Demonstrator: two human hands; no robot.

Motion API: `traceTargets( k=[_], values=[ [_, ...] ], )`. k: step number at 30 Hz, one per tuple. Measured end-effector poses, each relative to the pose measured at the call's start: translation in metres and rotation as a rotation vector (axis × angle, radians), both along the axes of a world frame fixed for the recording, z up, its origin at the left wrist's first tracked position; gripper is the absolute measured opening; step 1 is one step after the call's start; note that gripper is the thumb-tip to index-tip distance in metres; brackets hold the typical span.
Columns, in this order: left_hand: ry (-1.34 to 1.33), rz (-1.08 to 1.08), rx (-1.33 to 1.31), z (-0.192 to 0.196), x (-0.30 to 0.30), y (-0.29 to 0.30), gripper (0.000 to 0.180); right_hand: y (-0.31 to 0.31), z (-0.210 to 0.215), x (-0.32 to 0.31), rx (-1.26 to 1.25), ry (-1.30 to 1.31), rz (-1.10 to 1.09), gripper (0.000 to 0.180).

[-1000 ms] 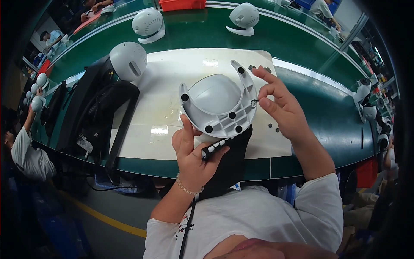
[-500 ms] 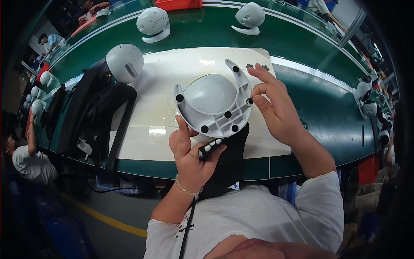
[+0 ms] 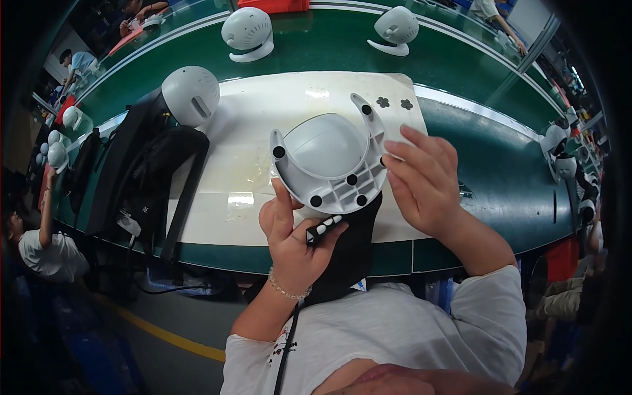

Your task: Assembling the plastic housing and components of an electronic camera fixture at a factory workstation.

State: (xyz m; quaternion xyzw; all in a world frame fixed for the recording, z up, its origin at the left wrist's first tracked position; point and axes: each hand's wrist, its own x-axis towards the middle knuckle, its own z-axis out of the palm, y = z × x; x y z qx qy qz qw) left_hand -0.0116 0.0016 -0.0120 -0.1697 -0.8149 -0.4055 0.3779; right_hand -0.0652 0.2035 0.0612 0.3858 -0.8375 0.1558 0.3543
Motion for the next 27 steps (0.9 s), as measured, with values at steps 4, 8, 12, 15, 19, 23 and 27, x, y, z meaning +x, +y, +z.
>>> traceTargets(
  k=[4,8,12,15,19,23,27],
  values=[
    [-0.018,0.003,-0.008,0.002,0.000,0.000,0.025,0.012,-0.004,-0.007,-0.115,-0.231,0.057,0.031],
    [-0.012,-0.009,-0.017,0.005,-0.001,0.000,0.024,0.011,0.001,-0.034,-0.961,-1.579,0.432,0.065],
    [-0.027,-0.027,0.028,0.004,0.001,-0.004,0.027,-0.010,0.018,-0.048,-0.692,-1.657,0.357,0.047],
    [-0.043,-0.034,-0.002,0.008,0.006,-0.009,0.029,-0.003,0.024,-0.074,-0.775,-1.610,0.335,0.033],
    [-0.066,-0.023,-0.004,0.010,0.008,-0.011,0.028,-0.004,0.035,-0.133,-0.890,-1.255,0.278,0.026],
    [-0.075,-0.074,-0.019,0.015,0.004,-0.006,0.028,-0.016,-0.040,-0.225,-0.051,0.001,-0.241,0.020],
    [-0.106,-0.106,-0.021,0.015,0.002,-0.009,0.029,0.016,-0.068,-0.270,0.187,-0.069,-0.324,0.023]
  ],
)
